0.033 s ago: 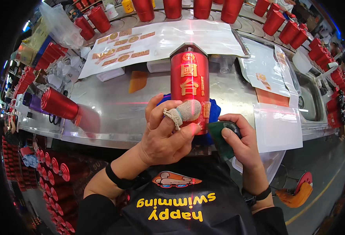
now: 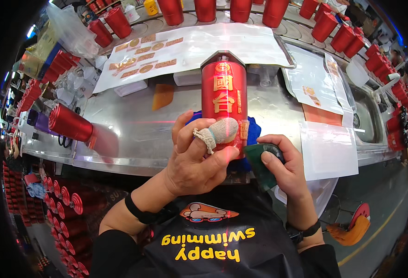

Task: The recorder applies various decorative and informative labels to red bottles using a specialized station with a laser alignment guide and hand tools.

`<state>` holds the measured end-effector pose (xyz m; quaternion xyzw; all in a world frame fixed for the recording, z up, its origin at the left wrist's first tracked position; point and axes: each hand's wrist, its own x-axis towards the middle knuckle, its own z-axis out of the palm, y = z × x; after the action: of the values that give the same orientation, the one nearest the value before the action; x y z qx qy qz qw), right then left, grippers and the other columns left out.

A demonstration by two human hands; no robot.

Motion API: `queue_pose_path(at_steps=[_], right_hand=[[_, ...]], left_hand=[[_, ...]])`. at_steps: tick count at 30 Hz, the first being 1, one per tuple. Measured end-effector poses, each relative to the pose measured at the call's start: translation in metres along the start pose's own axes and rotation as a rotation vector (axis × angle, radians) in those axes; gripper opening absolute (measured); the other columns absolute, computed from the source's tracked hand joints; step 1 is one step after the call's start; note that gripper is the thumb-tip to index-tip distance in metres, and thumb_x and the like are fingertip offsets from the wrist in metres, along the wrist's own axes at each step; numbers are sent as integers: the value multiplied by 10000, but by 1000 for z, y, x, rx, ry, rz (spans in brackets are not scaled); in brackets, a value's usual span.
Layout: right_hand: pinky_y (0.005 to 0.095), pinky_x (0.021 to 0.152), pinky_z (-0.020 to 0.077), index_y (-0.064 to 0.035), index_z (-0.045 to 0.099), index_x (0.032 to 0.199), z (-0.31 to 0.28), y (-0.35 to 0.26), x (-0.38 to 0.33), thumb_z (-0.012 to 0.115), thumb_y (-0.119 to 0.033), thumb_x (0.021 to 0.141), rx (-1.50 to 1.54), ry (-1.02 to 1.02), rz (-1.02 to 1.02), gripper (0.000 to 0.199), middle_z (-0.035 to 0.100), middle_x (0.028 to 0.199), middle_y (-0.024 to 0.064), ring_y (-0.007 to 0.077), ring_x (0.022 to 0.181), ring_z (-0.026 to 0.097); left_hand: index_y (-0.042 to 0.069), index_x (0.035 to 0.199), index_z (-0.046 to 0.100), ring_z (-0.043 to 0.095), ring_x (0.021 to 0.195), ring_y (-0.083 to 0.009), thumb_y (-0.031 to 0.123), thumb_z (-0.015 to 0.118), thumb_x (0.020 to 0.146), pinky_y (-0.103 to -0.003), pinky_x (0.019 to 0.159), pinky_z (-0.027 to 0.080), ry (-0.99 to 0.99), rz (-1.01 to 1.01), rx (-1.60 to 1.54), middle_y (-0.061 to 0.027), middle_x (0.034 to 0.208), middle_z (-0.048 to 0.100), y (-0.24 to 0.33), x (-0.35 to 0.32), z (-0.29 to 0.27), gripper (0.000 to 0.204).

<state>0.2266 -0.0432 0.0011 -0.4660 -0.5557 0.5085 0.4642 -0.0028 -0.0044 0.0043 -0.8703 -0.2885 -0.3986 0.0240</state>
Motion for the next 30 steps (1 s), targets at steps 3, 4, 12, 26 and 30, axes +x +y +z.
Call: queue_pose_path(at_steps=[3,4,12,26,30], right_hand=[[233,716,473,0,572,1132,-2,-2,-1,596,-99,906,29,-48,70,248,644,901,38,73,809,579],[233,716,473,0,572,1132,-4,0,-2,596,-99,906,32,-48,70,248,644,901,38,73,809,579],[244,732,480,2,570,1123,4,2,0,595,-121,914,61,-52,50,244,650,910,59,78,824,587],[230,781,461,-7,554,1153,10,4,-1,588,-111,923,186,-23,47,255,619,978,33,75,889,558],[230,785,461,-6,551,1162,6,5,-4,589,-102,921,221,-1,69,263,616,985,27,73,894,555]], left_hand=[[190,914,676,464,1171,-304,145,689,685,-572,1069,286,-11,17,13,-84,1168,586,0,1,-2,234],[194,910,679,463,1173,-307,146,689,681,-571,1070,283,-16,26,27,-83,1172,585,0,1,-2,234],[181,907,682,467,1166,-312,159,700,683,-563,1070,276,-38,3,20,-107,1170,579,-3,1,-1,226],[173,1010,694,455,1168,-309,164,718,661,-565,1059,284,-34,-5,24,-94,1190,560,7,2,2,350],[167,1029,720,442,1187,-320,163,689,702,-541,1099,247,-52,4,20,-120,1255,554,10,0,6,328]])
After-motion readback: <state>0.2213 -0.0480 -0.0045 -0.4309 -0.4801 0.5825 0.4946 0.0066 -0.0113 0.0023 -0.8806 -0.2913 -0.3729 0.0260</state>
